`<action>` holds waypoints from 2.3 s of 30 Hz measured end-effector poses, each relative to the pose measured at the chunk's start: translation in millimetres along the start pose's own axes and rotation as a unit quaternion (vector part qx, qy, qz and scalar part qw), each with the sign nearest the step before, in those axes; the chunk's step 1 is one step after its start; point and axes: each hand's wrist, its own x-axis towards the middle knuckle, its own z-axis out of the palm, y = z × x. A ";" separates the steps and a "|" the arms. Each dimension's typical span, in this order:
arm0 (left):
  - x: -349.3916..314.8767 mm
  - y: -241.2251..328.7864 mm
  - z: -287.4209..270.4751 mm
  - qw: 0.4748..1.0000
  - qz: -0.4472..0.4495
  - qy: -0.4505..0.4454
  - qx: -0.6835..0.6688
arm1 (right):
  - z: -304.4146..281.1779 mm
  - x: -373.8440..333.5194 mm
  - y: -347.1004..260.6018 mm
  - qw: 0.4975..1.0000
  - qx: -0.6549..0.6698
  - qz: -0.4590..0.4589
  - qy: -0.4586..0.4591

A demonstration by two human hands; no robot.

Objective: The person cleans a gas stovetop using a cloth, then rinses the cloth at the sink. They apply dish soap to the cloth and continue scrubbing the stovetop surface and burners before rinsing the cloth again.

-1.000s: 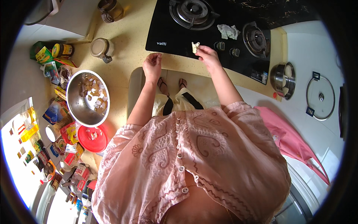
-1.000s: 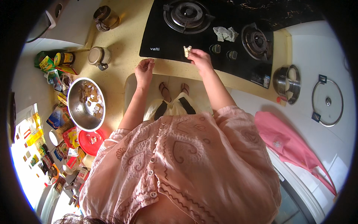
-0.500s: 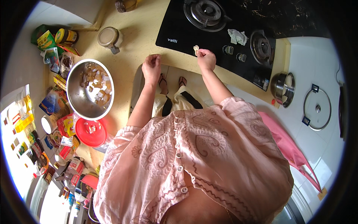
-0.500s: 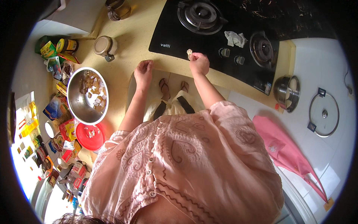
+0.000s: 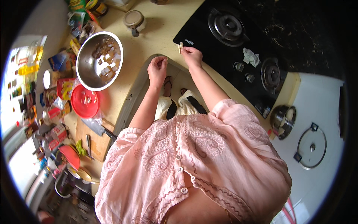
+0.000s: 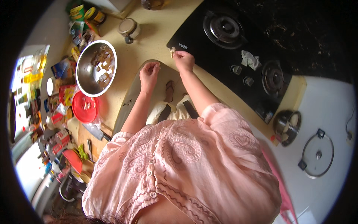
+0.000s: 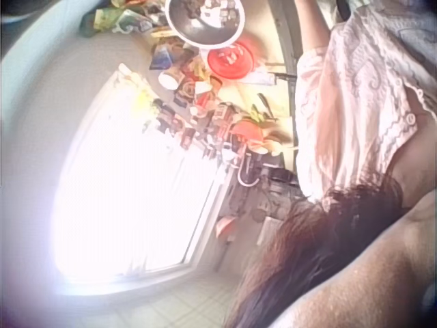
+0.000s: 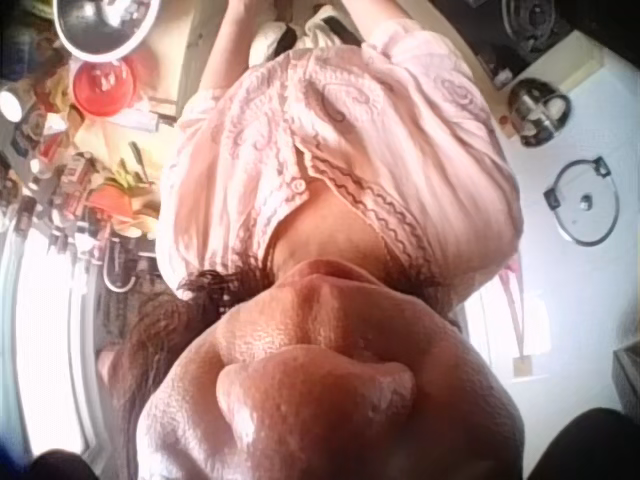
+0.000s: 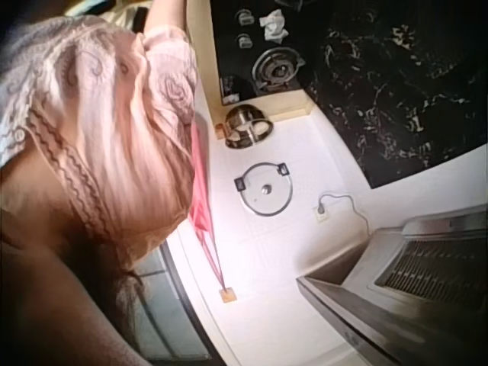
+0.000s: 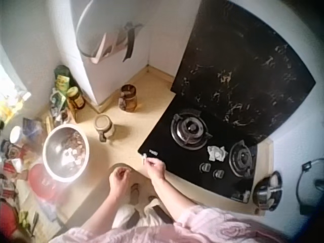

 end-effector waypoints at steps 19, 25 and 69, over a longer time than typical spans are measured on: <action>-216.3 -37.3 -44.0 0.953 -0.057 0.286 -0.079 | -3.2 -140.4 0.6 0.775 0.182 0.271 -0.540; -326.4 -73.3 -110.2 0.868 -0.106 0.449 -0.182 | 62.3 -253.4 28.0 0.691 0.036 0.323 -0.646; -246.7 -32.8 -65.6 0.963 -0.006 0.153 -0.222 | -151.5 -71.7 29.2 0.916 -0.239 -0.321 -0.019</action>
